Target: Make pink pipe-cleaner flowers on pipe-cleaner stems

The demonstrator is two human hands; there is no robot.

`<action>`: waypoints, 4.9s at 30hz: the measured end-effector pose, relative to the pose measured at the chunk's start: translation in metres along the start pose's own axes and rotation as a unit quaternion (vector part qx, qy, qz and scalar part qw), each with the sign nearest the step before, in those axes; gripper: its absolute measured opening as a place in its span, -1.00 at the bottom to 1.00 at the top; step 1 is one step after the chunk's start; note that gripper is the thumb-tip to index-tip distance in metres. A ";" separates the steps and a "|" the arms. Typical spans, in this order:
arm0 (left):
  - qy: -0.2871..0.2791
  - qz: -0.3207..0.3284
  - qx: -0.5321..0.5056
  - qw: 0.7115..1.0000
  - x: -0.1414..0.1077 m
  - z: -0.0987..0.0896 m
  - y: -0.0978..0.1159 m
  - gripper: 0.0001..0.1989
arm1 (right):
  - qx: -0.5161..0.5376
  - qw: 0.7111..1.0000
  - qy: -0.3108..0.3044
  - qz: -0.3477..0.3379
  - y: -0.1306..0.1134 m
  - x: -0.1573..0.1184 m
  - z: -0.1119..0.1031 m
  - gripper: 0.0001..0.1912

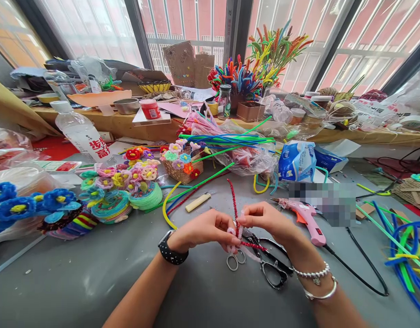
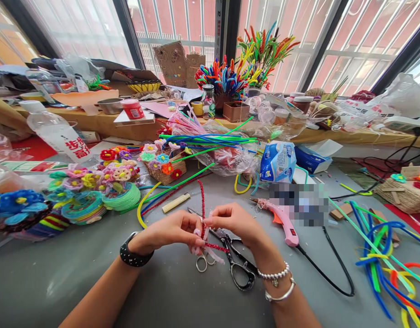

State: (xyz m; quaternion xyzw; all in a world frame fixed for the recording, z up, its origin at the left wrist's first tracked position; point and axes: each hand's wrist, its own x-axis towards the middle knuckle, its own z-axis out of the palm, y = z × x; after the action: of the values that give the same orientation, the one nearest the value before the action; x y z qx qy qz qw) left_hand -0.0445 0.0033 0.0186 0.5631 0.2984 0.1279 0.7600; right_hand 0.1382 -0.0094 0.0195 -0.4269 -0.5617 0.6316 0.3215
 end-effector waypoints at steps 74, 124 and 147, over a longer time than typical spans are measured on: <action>0.271 0.110 -0.151 0.944 0.012 0.002 -0.001 -0.76 | -0.530 0.693 0.233 -0.429 0.015 0.005 0.017 -0.84; 0.260 0.117 -0.158 0.945 0.014 0.004 -0.002 -0.80 | -0.620 0.614 0.233 -0.429 0.020 0.002 0.008 -0.72; 0.440 0.292 0.371 0.764 0.015 0.018 -0.021 -0.78 | -0.170 0.918 0.312 -0.176 0.023 0.014 0.043 -0.84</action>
State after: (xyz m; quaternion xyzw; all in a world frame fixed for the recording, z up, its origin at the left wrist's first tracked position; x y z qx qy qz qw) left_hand -0.0252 -0.0093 -0.0019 0.7431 0.4452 0.4564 0.2034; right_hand 0.0951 -0.0193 -0.0051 -0.5449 -0.5977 0.2949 0.5087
